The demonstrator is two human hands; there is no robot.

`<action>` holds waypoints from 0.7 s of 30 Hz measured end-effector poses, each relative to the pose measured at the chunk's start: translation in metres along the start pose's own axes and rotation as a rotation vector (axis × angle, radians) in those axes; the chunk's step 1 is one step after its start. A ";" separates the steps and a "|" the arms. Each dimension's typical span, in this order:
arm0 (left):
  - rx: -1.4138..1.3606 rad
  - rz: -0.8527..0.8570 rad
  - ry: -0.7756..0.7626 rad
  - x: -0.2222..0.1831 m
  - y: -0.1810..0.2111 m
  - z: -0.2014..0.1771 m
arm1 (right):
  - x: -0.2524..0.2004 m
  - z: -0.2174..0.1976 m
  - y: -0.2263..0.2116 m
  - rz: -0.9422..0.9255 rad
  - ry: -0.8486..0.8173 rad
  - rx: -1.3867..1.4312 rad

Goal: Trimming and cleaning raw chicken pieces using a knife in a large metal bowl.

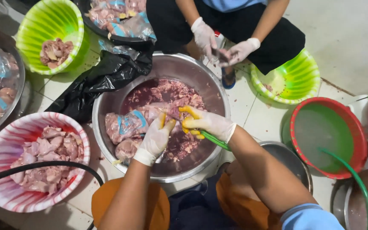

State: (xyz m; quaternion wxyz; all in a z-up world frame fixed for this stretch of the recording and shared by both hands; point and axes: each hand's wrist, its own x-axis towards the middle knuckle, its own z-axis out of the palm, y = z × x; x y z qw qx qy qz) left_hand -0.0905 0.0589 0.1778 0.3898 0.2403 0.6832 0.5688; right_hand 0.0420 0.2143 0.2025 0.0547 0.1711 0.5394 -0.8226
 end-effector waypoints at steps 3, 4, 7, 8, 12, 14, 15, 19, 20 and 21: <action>0.035 -0.031 -0.017 -0.001 0.002 -0.008 | 0.008 -0.004 0.000 -0.006 -0.010 0.085; 0.091 -0.046 -0.038 -0.004 0.011 -0.010 | 0.015 -0.010 0.001 -0.001 -0.003 0.100; 0.143 -0.044 -0.050 -0.009 0.025 -0.008 | 0.026 -0.022 0.004 0.023 0.000 0.099; 0.144 -0.020 -0.040 -0.009 0.029 -0.006 | 0.029 -0.025 0.004 0.035 -0.005 0.081; 0.136 -0.069 0.031 -0.009 0.028 -0.005 | 0.021 -0.002 -0.015 0.032 -0.031 0.006; 0.189 -0.122 0.063 0.003 -0.001 -0.010 | 0.024 0.003 -0.018 -0.010 -0.042 -0.108; 0.190 -0.123 0.067 0.000 0.005 -0.007 | 0.027 0.001 -0.015 -0.009 -0.047 -0.108; 0.071 -0.033 0.139 -0.001 -0.001 0.001 | 0.023 0.001 -0.015 -0.049 -0.059 -0.450; 0.014 0.012 0.148 0.001 -0.009 0.001 | 0.020 0.003 -0.019 -0.066 -0.064 -0.590; 0.011 0.008 0.151 0.000 -0.016 -0.001 | 0.019 0.007 -0.021 -0.061 -0.068 -0.589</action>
